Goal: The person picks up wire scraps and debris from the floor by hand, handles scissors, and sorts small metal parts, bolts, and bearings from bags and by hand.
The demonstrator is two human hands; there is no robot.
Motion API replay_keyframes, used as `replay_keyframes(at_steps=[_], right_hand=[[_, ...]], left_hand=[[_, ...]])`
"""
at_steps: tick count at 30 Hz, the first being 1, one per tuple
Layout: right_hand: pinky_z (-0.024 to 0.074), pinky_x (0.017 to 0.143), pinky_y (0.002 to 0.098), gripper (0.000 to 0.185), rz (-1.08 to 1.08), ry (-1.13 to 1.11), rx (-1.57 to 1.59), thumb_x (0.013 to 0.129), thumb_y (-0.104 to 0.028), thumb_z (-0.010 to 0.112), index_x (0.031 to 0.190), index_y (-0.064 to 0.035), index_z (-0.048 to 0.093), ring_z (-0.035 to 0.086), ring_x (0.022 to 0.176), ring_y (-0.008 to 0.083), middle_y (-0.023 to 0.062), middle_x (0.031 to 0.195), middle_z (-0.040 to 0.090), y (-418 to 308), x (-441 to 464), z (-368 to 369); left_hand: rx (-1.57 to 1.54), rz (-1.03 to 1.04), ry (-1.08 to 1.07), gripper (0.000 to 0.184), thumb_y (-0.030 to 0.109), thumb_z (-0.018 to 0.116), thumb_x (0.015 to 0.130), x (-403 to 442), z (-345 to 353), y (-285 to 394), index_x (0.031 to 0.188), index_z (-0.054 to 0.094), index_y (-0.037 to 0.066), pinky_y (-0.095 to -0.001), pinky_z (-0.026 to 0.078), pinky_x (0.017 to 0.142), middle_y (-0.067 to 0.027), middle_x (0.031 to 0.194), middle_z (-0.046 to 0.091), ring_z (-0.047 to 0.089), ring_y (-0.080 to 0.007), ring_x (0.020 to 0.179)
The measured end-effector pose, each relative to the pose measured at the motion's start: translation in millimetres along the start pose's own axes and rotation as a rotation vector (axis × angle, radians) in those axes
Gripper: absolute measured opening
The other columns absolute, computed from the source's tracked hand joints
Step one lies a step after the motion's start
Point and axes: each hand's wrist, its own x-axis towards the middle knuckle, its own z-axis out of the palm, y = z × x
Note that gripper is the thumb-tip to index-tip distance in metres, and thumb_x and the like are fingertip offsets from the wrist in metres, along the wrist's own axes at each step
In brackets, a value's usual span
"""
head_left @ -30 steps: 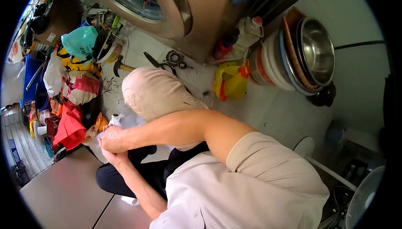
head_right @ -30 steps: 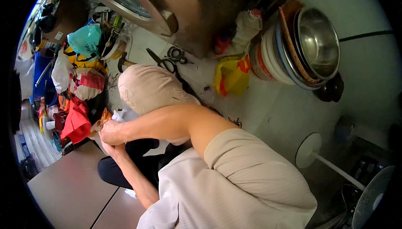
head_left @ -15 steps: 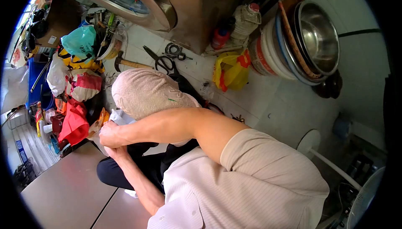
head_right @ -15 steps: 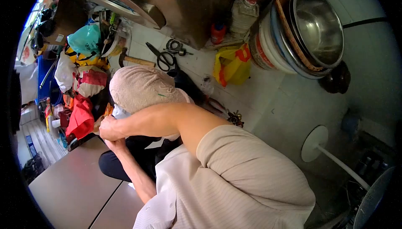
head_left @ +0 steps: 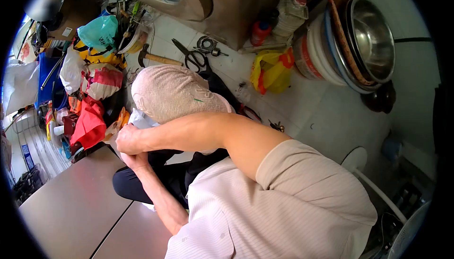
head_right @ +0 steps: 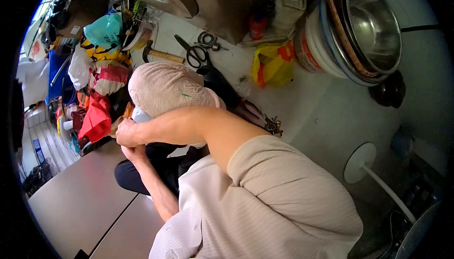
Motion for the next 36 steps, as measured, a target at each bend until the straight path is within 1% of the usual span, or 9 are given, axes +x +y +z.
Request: replay_keyframes(at_steps=[1, 7, 10, 16, 17, 24, 29, 31, 36], right_hand=[[0.0557, 0.071, 0.0407, 0.017, 0.003, -0.001, 0.000, 0.070, -0.018, 0.064, 0.076, -0.0051, 0.073, 0.070, 0.079, 0.0292, 0.0147, 0.081, 0.072, 1, 1, 0], [0.0557, 0.071, 0.0407, 0.016, 0.030, 0.015, 0.012, 0.070, -0.018, 0.064, 0.074, -0.0054, 0.072, 0.070, 0.079, 0.0291, 0.0146, 0.081, 0.072, 25, 14, -9], [0.0557, 0.070, 0.0407, 0.015, 0.030, 0.009, 0.022, 0.070, -0.018, 0.064, 0.074, -0.0055, 0.072, 0.070, 0.078, 0.0291, 0.0146, 0.080, 0.072, 25, 10, -3], [0.0561, 0.069, 0.0421, 0.014, 0.011, 0.007, 0.009, 0.070, -0.016, 0.063, 0.071, -0.0075, 0.073, 0.071, 0.080, 0.0280, 0.0132, 0.081, 0.072, 9, 18, 23], [0.0562, 0.069, 0.0424, 0.013, -0.010, 0.007, -0.044, 0.070, -0.016, 0.062, 0.071, -0.0080, 0.073, 0.071, 0.081, 0.0277, 0.0129, 0.081, 0.073, 20, 23, 15], [0.0564, 0.066, 0.0426, 0.013, 0.004, 0.014, -0.040, 0.069, -0.017, 0.063, 0.071, -0.0077, 0.073, 0.071, 0.076, 0.0306, 0.0139, 0.079, 0.072, 27, 12, -2], [0.0559, 0.062, 0.0392, 0.012, -0.122, 0.099, -0.097, 0.070, -0.015, 0.064, 0.070, -0.0043, 0.070, 0.070, 0.072, 0.0325, 0.0164, 0.074, 0.069, 37, 11, 8], [0.0550, 0.062, 0.0398, 0.009, -0.185, 0.162, -0.035, 0.070, -0.012, 0.064, 0.072, -0.0033, 0.064, 0.069, 0.072, 0.0316, 0.0152, 0.074, 0.066, 34, 11, -1], [0.0524, 0.064, 0.0435, 0.011, -0.177, 0.255, 0.183, 0.084, -0.015, 0.061, 0.080, -0.0053, 0.063, 0.065, 0.074, 0.0353, 0.0147, 0.079, 0.064, 30, 8, -26]], left_hand=[[0.170, 0.078, 0.224, 0.039, 0.025, 0.035, 0.105, -3, -5, 2, 0.133, 0.043, 0.000, -0.0420, 0.037, 0.109, -0.0143, 0.133, 0.051, 0.047, -0.0255, 0.127], [0.010, 0.021, 0.326, 0.041, 0.031, 0.038, 0.104, -12, 1, -2, 0.133, 0.043, 0.002, -0.0483, 0.036, 0.110, -0.0189, 0.137, 0.047, 0.045, -0.0315, 0.129], [-0.040, 0.033, 0.404, 0.036, 0.027, 0.039, 0.104, -15, 5, 3, 0.128, 0.047, 0.001, -0.0455, 0.042, 0.106, -0.0150, 0.129, 0.053, 0.053, -0.0276, 0.120], [0.001, 0.078, 0.481, 0.040, 0.029, 0.037, 0.104, -20, 3, 4, 0.133, 0.044, 0.001, -0.0475, 0.038, 0.109, -0.0180, 0.137, 0.048, 0.047, -0.0308, 0.127], [-0.127, 0.061, 0.302, 0.043, 0.030, 0.037, 0.104, -21, -21, 6, 0.133, 0.045, -0.001, -0.0473, 0.039, 0.109, -0.0186, 0.138, 0.048, 0.048, -0.0312, 0.127], [-0.100, 0.080, 0.573, 0.040, 0.028, 0.040, 0.102, -7, 2, -9, 0.124, 0.054, -0.002, -0.0469, 0.044, 0.105, -0.0172, 0.129, 0.059, 0.057, -0.0312, 0.118], [-0.251, 0.095, 0.539, 0.037, 0.026, 0.038, 0.102, 2, -1, -17, 0.123, 0.057, 0.002, -0.0463, 0.045, 0.104, -0.0158, 0.128, 0.059, 0.057, -0.0308, 0.119], [-0.270, 0.141, 0.389, 0.032, 0.024, 0.041, 0.101, 3, -51, -19, 0.116, 0.059, 0.002, -0.0400, 0.052, 0.096, -0.0136, 0.115, 0.064, 0.064, -0.0262, 0.104], [-0.287, 0.226, 0.552, 0.024, 0.010, 0.040, 0.100, 2, -36, -13, 0.115, 0.056, -0.001, -0.0349, 0.058, 0.085, -0.0162, 0.110, 0.064, 0.067, -0.0259, 0.095]])
